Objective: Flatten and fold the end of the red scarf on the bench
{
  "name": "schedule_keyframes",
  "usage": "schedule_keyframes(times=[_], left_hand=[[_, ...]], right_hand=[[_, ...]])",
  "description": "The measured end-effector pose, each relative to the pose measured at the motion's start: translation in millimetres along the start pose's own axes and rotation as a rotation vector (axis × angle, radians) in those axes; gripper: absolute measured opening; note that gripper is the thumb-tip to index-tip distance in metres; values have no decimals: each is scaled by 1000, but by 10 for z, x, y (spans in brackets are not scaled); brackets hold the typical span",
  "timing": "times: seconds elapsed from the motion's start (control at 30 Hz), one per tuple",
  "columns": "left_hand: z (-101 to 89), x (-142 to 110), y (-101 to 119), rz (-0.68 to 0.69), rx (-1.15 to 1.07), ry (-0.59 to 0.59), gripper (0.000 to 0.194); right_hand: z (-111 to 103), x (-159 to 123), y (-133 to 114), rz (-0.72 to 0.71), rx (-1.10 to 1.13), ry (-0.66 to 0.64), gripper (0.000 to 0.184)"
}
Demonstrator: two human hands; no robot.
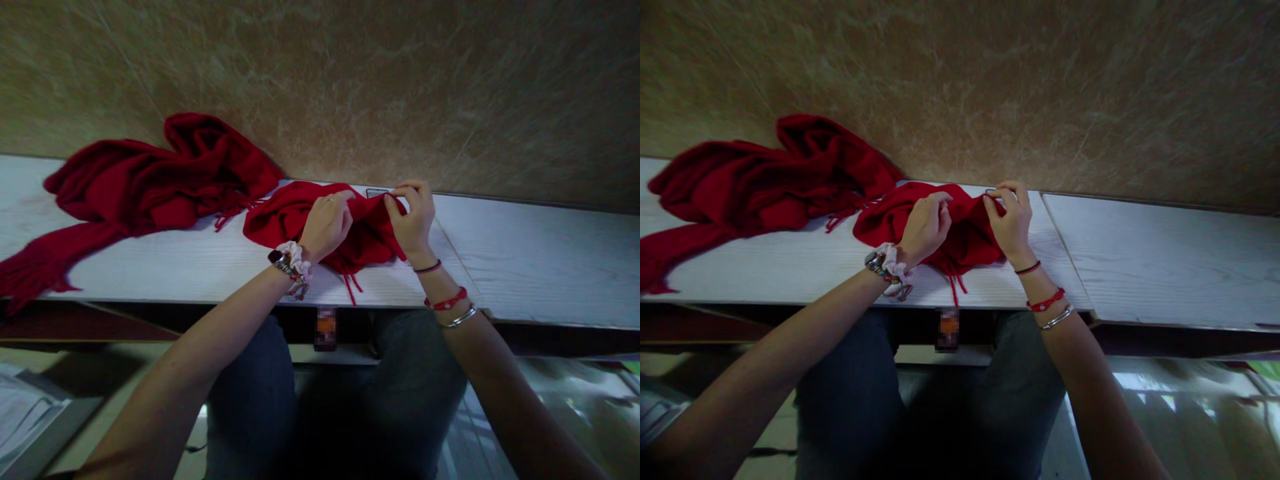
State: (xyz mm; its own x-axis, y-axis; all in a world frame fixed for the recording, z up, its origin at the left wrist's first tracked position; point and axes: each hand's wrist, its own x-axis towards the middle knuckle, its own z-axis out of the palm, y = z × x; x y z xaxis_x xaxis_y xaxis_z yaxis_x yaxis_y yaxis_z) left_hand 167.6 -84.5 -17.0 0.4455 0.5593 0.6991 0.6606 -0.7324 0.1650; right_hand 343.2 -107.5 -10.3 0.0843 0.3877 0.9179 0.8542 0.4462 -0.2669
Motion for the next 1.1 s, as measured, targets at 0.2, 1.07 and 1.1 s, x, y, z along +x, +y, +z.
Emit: schedule_keyframes(times=[0.2, 1.07, 1.1], left_hand=[[3, 8, 7, 98, 102, -87, 39], [10, 23, -5, 5, 105, -43, 36], [17, 24, -2, 26, 73, -70, 37]], right_hand=[[-7, 7, 29, 2, 33, 26, 8], [8, -6, 13, -4, 40, -31, 13], [11, -5, 17, -4, 37, -31, 13]])
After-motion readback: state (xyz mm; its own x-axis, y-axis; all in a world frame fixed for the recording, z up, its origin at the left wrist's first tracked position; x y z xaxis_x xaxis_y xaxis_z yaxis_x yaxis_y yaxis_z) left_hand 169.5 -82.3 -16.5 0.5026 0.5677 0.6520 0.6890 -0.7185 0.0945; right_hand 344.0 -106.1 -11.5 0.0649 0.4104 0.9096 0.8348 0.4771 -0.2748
